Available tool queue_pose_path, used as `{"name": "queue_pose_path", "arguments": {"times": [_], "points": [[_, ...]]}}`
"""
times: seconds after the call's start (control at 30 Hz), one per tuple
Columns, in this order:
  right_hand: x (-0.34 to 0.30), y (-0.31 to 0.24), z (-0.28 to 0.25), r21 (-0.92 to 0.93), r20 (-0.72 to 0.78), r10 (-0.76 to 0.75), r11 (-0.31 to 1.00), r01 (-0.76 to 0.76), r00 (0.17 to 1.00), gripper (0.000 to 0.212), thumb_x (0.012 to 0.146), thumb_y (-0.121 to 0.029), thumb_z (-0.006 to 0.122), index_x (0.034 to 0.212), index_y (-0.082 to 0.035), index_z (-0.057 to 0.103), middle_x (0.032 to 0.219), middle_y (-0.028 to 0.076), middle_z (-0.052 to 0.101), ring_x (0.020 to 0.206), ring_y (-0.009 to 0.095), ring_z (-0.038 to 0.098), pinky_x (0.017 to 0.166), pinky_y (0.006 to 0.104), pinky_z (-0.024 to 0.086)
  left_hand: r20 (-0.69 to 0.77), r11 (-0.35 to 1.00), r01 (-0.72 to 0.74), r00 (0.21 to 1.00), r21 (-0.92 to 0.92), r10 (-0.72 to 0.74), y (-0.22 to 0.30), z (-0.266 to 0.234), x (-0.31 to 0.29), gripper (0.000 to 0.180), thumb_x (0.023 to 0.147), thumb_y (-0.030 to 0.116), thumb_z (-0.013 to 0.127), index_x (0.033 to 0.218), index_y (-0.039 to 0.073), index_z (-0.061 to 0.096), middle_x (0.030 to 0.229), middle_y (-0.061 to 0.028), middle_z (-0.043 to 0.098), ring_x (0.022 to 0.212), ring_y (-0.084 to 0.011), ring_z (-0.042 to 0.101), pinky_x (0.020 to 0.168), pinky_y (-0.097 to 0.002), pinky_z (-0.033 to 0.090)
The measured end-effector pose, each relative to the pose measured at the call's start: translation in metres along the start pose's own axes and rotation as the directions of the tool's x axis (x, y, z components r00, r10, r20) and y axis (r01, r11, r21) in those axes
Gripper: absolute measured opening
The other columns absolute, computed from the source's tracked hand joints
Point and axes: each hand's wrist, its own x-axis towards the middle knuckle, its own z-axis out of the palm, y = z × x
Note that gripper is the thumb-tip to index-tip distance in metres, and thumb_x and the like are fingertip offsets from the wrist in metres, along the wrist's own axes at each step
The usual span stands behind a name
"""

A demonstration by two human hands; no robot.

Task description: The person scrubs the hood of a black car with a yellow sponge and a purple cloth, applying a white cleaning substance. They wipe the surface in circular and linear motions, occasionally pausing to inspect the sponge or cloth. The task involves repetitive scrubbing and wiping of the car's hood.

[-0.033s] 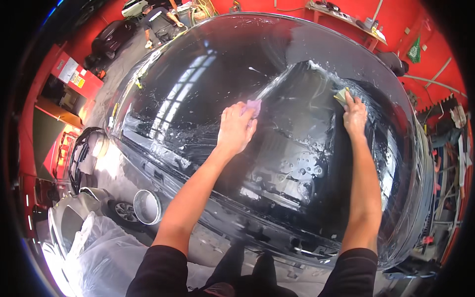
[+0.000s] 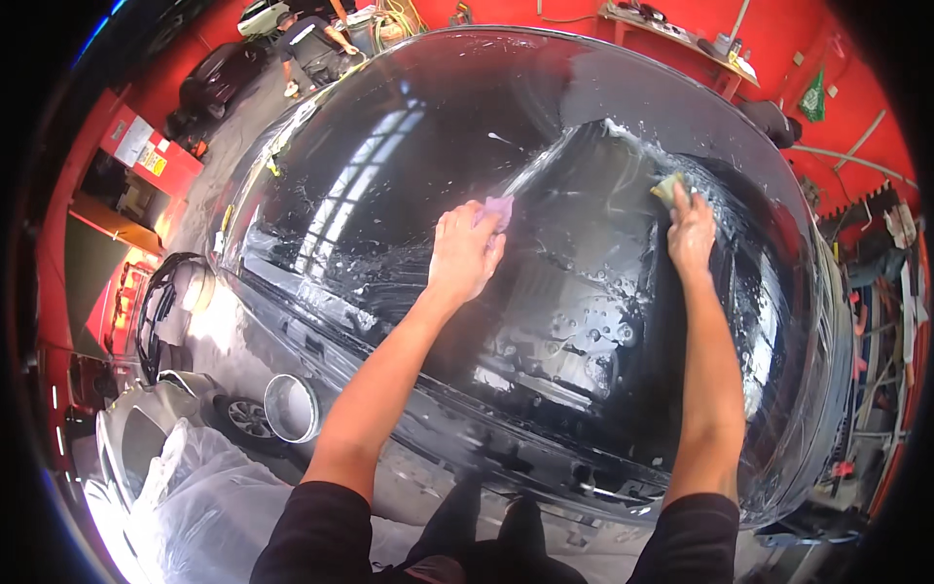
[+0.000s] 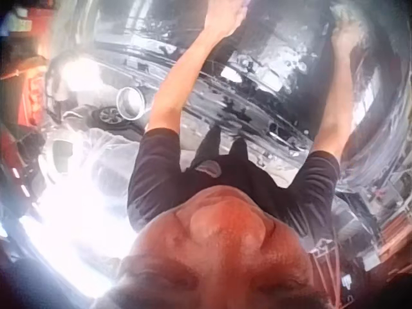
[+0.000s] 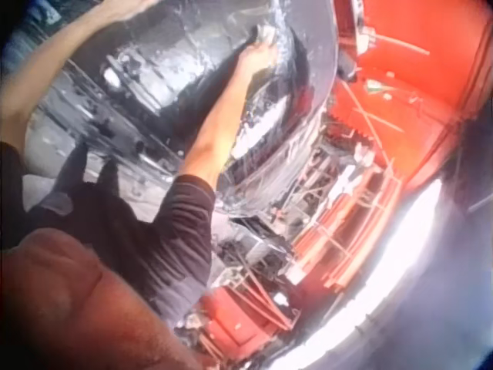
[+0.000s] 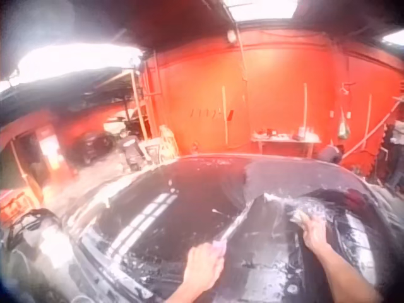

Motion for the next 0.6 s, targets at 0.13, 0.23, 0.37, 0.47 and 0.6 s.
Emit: {"name": "queue_pose_path", "arguments": {"times": [0.13,0.23,0.37,0.47,0.6], "points": [[-0.157,-0.079,-0.091,0.216,0.144,-0.176,0.966,0.143,0.974,0.071,0.086,0.006,0.068,0.154,-0.014,0.060,0.149,0.028,0.055,0.136,0.046,0.055,0.116,0.0522,0.042,0.030,0.993,0.061,0.997,0.106,-0.065,-0.033,-0.014,-0.022,0.039,0.100,0.029,0.066,0.135,0.011,0.066,0.142,-0.0212,0.056,0.135,-0.0387,0.052,0.119,-0.0561,0.036],[-0.240,-0.048,-0.161,0.282,0.279,-0.206,0.951,0.125,0.938,0.071,0.082,0.006,0.067,0.151,-0.012,0.063,0.151,0.028,0.055,0.138,0.048,0.053,0.117,0.0565,0.041,0.005,0.996,0.014,1.000,0.091,-0.014,-0.011,-0.007,-0.007,0.039,0.101,0.030,0.065,0.135,0.011,0.065,0.142,-0.0221,0.056,0.136,-0.0392,0.051,0.119,-0.0565,0.035],[-0.103,-0.009,-0.075,0.172,0.126,-0.249,0.959,0.226,0.960,0.069,0.087,0.001,0.065,0.154,-0.014,0.058,0.146,0.029,0.058,0.130,0.047,0.058,0.110,0.0517,0.047,-0.027,0.988,0.023,0.999,0.152,-0.019,-0.020,-0.010,-0.017,0.039,0.099,0.028,0.068,0.133,0.008,0.071,0.142,-0.0235,0.060,0.131,-0.0414,0.055,0.115,-0.0538,0.039],[-0.008,0.047,-0.021,0.000,0.052,0.006,1.000,-0.006,0.999,0.060,0.089,-0.006,0.070,0.147,-0.019,0.062,0.133,0.026,0.065,0.114,0.045,0.065,0.100,0.0533,0.052,-0.038,1.000,-0.008,0.999,0.008,0.009,0.000,0.010,-0.001,0.038,0.100,0.028,0.068,0.132,0.007,0.071,0.141,-0.0218,0.059,0.131,-0.0420,0.055,0.114,-0.0536,0.040],[-0.096,-0.008,-0.050,0.206,-0.049,-0.098,0.973,0.106,0.994,0.065,0.088,0.000,0.069,0.150,-0.017,0.061,0.137,0.027,0.061,0.119,0.046,0.061,0.103,0.0515,0.050,-0.048,0.999,0.007,0.999,0.051,-0.005,-0.017,-0.001,-0.010,0.036,0.098,0.026,0.070,0.130,0.008,0.072,0.139,-0.0192,0.061,0.130,-0.0407,0.057,0.113,-0.0519,0.043]]}}
